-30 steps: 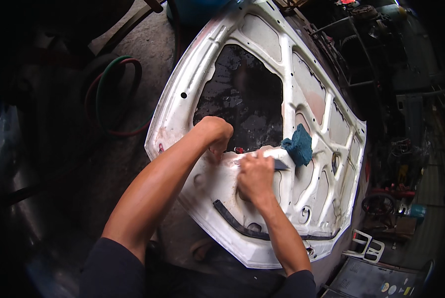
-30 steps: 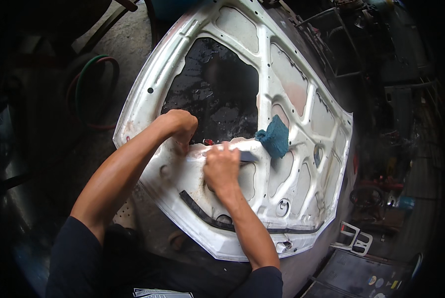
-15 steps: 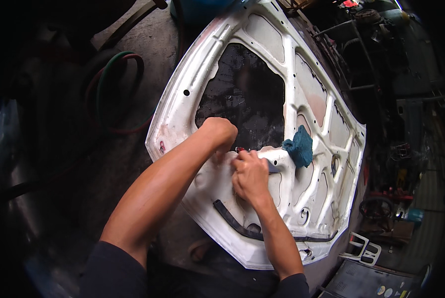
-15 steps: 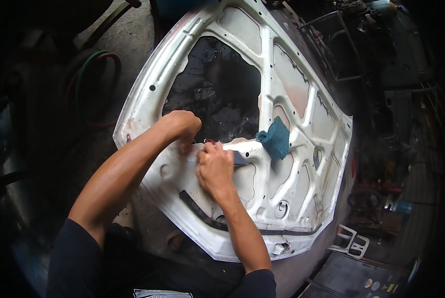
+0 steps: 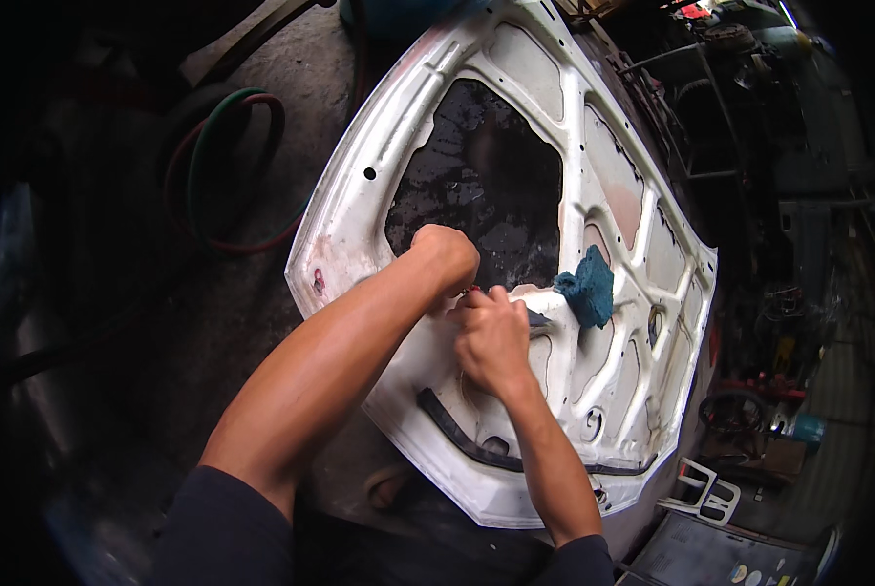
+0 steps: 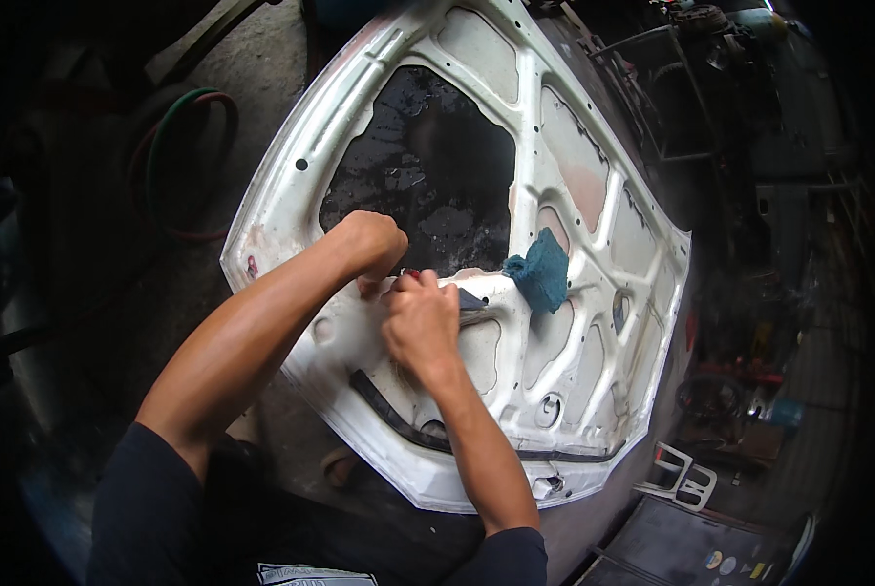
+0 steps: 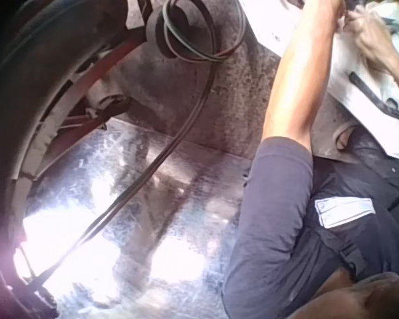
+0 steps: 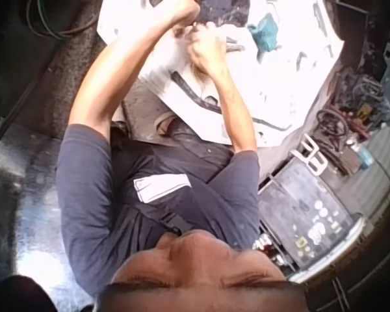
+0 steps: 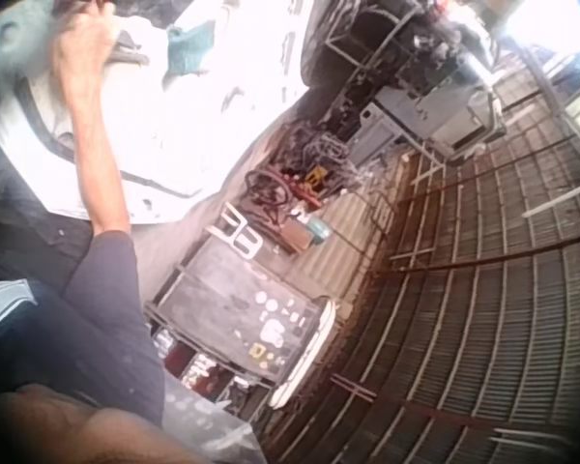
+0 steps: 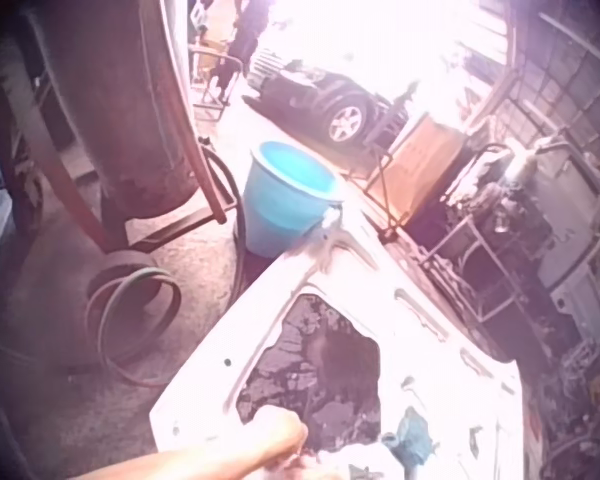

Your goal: The person sands the inner surface of a white car hood with a sanding block, then wipes the sanded area with a blue cloth. The hood is positioned on a stand in a workshop.

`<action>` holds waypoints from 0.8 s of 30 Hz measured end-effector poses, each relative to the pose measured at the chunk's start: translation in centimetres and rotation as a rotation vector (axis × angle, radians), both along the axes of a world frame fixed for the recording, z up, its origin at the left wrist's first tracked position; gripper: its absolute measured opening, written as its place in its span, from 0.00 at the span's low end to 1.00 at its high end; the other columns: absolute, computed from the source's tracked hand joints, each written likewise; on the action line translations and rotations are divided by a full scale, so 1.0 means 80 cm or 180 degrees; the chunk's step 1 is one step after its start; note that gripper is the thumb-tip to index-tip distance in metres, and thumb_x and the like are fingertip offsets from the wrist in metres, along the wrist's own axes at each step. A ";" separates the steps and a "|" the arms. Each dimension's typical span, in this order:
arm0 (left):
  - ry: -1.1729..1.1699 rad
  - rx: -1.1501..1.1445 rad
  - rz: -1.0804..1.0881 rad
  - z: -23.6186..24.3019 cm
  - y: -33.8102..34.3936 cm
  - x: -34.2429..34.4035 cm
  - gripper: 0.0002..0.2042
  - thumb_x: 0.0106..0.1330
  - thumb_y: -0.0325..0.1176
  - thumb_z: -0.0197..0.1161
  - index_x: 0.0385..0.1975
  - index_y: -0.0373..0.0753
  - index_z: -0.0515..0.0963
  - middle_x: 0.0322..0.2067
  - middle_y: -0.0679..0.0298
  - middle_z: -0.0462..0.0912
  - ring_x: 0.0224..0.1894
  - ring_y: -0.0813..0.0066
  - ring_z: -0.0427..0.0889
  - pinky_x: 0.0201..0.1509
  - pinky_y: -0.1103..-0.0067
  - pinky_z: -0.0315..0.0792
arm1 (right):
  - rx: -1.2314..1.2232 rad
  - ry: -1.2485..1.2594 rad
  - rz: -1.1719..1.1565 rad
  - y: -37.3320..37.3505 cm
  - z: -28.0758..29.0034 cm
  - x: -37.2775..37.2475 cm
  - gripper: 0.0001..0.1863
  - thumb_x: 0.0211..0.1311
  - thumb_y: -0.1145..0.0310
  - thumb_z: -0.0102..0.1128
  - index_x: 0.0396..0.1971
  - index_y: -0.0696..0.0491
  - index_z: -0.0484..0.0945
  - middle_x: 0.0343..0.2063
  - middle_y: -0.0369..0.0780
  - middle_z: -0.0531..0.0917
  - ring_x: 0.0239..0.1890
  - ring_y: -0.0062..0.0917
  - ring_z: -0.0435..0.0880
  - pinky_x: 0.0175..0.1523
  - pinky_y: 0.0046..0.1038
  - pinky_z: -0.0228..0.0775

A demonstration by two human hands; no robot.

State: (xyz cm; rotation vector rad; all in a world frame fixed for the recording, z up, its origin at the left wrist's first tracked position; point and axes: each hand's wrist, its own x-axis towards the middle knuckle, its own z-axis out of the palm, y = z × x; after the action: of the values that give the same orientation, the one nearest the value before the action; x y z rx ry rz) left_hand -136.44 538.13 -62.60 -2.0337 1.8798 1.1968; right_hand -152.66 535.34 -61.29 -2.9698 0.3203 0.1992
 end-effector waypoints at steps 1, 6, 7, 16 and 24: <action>0.0043 0.0019 -0.0032 -0.002 -0.001 0.001 0.15 0.49 0.33 0.67 0.40 0.45 0.83 0.42 0.64 0.83 0.44 0.68 0.83 0.43 0.68 0.77 | -0.0351 0.0141 -0.0433 -0.001 0.001 0.000 0.10 0.41 0.71 0.54 0.24 0.49 0.85 0.28 0.36 0.81 0.37 0.32 0.73 0.42 0.36 0.62; -0.0068 0.0025 0.0084 -0.011 -0.011 -0.003 0.14 0.49 0.34 0.68 0.37 0.47 0.84 0.38 0.69 0.84 0.37 0.72 0.83 0.34 0.72 0.73 | -0.0408 0.0231 -0.0422 -0.001 -0.003 -0.009 0.13 0.40 0.73 0.52 0.27 0.50 0.84 0.30 0.35 0.82 0.37 0.33 0.74 0.41 0.35 0.63; -0.0177 0.0046 -0.0030 -0.013 -0.012 -0.005 0.13 0.48 0.34 0.68 0.36 0.47 0.84 0.37 0.70 0.84 0.36 0.73 0.83 0.32 0.73 0.72 | 0.0415 -0.0148 -0.0004 0.001 -0.005 -0.013 0.13 0.40 0.74 0.51 0.26 0.51 0.84 0.31 0.35 0.83 0.38 0.33 0.74 0.42 0.34 0.64; -0.0049 0.0118 -0.0008 -0.016 -0.015 -0.006 0.15 0.47 0.35 0.69 0.38 0.47 0.84 0.38 0.71 0.83 0.35 0.74 0.82 0.30 0.73 0.72 | -0.0249 -0.0093 -0.0920 -0.001 -0.018 -0.013 0.14 0.43 0.75 0.49 0.26 0.49 0.84 0.34 0.35 0.83 0.37 0.35 0.75 0.40 0.37 0.63; -0.0061 -0.0042 0.0001 -0.002 -0.006 0.007 0.18 0.43 0.36 0.75 0.35 0.42 0.84 0.37 0.63 0.85 0.42 0.67 0.84 0.44 0.72 0.77 | -0.0927 0.0055 -0.1293 0.005 -0.003 -0.004 0.14 0.44 0.73 0.51 0.30 0.49 0.84 0.36 0.34 0.83 0.39 0.33 0.73 0.42 0.36 0.62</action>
State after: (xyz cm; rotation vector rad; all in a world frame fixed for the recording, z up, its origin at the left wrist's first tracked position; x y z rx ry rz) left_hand -135.89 537.65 -62.77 -2.0447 1.8841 1.1637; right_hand -152.97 535.78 -61.56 -3.0920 1.0196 0.1387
